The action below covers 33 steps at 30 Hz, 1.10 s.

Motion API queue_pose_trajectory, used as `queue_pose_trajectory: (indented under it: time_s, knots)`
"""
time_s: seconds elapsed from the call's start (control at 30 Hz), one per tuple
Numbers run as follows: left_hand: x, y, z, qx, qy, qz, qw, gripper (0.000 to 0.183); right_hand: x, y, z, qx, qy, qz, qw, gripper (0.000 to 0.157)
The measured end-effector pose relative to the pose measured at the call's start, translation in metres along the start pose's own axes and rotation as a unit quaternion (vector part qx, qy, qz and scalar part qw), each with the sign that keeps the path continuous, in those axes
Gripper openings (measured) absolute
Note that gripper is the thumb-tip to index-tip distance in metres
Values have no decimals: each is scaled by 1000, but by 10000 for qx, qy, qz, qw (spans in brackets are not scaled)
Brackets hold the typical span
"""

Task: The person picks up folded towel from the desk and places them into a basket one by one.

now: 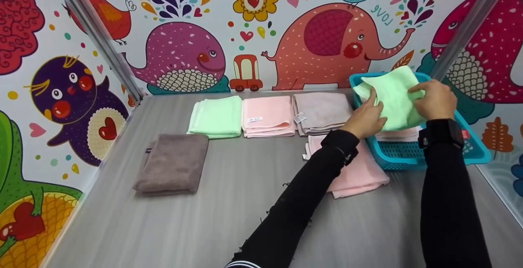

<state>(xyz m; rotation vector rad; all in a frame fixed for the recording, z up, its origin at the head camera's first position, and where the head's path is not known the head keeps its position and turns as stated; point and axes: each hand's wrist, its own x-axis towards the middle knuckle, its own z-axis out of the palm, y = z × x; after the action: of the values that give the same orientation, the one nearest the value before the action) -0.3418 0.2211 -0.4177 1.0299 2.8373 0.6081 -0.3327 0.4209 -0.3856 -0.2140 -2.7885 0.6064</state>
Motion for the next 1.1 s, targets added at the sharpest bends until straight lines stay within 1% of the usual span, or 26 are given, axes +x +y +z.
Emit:
queue_pose_trajectory:
  time_s: [0.07,0.13,0.23,0.33,0.43,0.57,0.63,0.73,0.83,0.93,1.0,1.1]
  knots:
    - [2,-1,5,331,-134,-57,9993,60,2,2,6,-11,-38,30,10000,42]
    - [3,-1,10,754,-185,-91,9969,61,3,5,11,11,-185,18,9998,44]
    - [5,-1,16,1396,-217,-105,9899,61,3,12,19,114,-522,-57,9986,49]
    - [6,2,20,1801,-241,-149,9832,61,1,18,27,283,-782,-194,9963,59]
    - [6,4,23,1868,-390,-388,9809,62,-1,24,36,431,-947,-329,9940,67]
    - [5,6,24,1928,-598,-723,9767,61,-1,28,47,460,-1052,-423,9925,69]
    - [5,6,24,2000,-665,-783,9744,61,0,30,51,441,-1085,-383,9924,70]
    - [4,5,23,2158,-777,-815,9699,60,2,31,55,369,-1243,-270,9912,72]
    - [2,4,22,2277,-834,-788,9669,61,2,32,56,351,-1581,-93,9868,76]
    - [1,5,21,2314,-818,-717,9668,61,2,36,54,243,-1985,77,9798,81]
    - [1,6,20,2307,-810,-694,9672,60,3,39,52,155,-2236,154,9744,81]
    - [2,7,18,2320,-810,-705,9668,59,5,43,50,7,-2669,209,9635,78]
